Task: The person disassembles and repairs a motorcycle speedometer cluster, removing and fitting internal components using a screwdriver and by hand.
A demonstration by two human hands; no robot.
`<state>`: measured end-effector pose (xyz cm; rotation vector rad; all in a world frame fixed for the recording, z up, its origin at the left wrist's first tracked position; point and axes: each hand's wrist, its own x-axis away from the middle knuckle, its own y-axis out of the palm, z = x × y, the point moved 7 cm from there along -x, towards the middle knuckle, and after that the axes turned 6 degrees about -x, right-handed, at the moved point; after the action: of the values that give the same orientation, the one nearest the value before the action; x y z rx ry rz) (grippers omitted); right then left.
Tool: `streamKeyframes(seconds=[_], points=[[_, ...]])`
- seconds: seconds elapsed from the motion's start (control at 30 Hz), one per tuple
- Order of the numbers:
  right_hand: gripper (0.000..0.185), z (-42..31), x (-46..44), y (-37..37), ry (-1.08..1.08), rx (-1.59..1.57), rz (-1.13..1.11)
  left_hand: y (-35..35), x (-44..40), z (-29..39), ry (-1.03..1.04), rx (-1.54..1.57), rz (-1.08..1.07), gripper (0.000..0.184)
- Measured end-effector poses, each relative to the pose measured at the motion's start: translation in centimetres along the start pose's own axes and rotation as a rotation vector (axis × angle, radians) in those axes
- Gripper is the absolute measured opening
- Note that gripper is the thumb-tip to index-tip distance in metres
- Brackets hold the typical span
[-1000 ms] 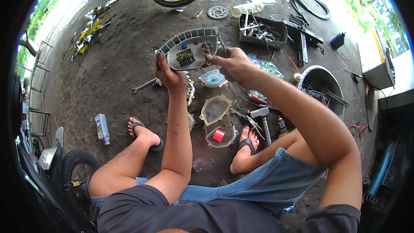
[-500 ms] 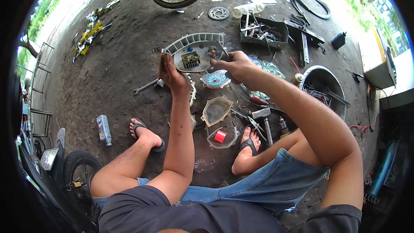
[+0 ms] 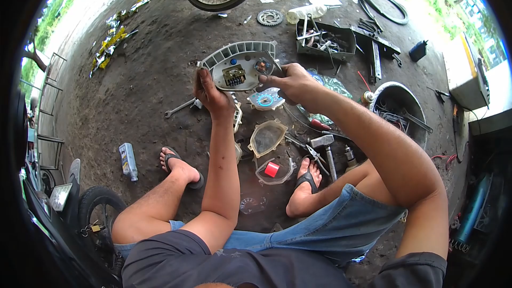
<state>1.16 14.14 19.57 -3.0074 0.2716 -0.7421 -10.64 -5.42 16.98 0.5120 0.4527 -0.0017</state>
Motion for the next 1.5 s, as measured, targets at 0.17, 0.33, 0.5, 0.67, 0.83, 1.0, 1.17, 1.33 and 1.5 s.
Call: streamKeyframes(seconds=[0.17, 0.33, 0.5, 0.67, 0.83, 1.0, 1.17, 1.33, 1.5], points=[[0.036, -0.4, 0.3, 0.2, -0.014, 0.034, 0.019, -0.3, 0.0, -0.5, -0.003, 0.029, -0.004, 0.032], [0.039, -0.5, 0.3, 0.1, -0.030, 0.025, 0.004, -0.2, 0.1, -0.2, -0.017, 0.050, -0.001, 0.031], [0.040, -0.4, 0.3, 0.3, -0.026, 0.009, -0.007, -0.4, 0.1, -0.4, -0.013, 0.048, -0.013, 0.029], [0.040, -0.3, 0.2, 0.2, -0.030, 0.025, -0.006, -0.5, 0.0, -0.7, -0.028, 0.064, 0.004, 0.030], [0.040, -0.3, 0.1, 0.2, -0.029, 0.037, -0.003, -0.4, 0.0, -0.5, -0.032, 0.066, 0.014, 0.030], [0.038, -0.3, 0.2, 0.3, -0.032, 0.025, -0.003, -0.4, -0.1, -0.5, -0.033, 0.068, 0.022, 0.031], [0.038, -0.4, 0.2, 0.3, -0.043, 0.030, -0.009, -0.3, -0.1, -0.5, -0.041, 0.061, 0.022, 0.032], [0.037, -0.6, 0.3, 0.5, -0.052, 0.012, -0.007, -0.6, -0.2, -1.0, -0.040, 0.059, 0.030, 0.032], [0.036, -0.7, 0.5, 0.7, -0.098, -0.027, -0.067, -0.9, 0.0, -1.4, -0.072, 0.117, 0.048, 0.031]])
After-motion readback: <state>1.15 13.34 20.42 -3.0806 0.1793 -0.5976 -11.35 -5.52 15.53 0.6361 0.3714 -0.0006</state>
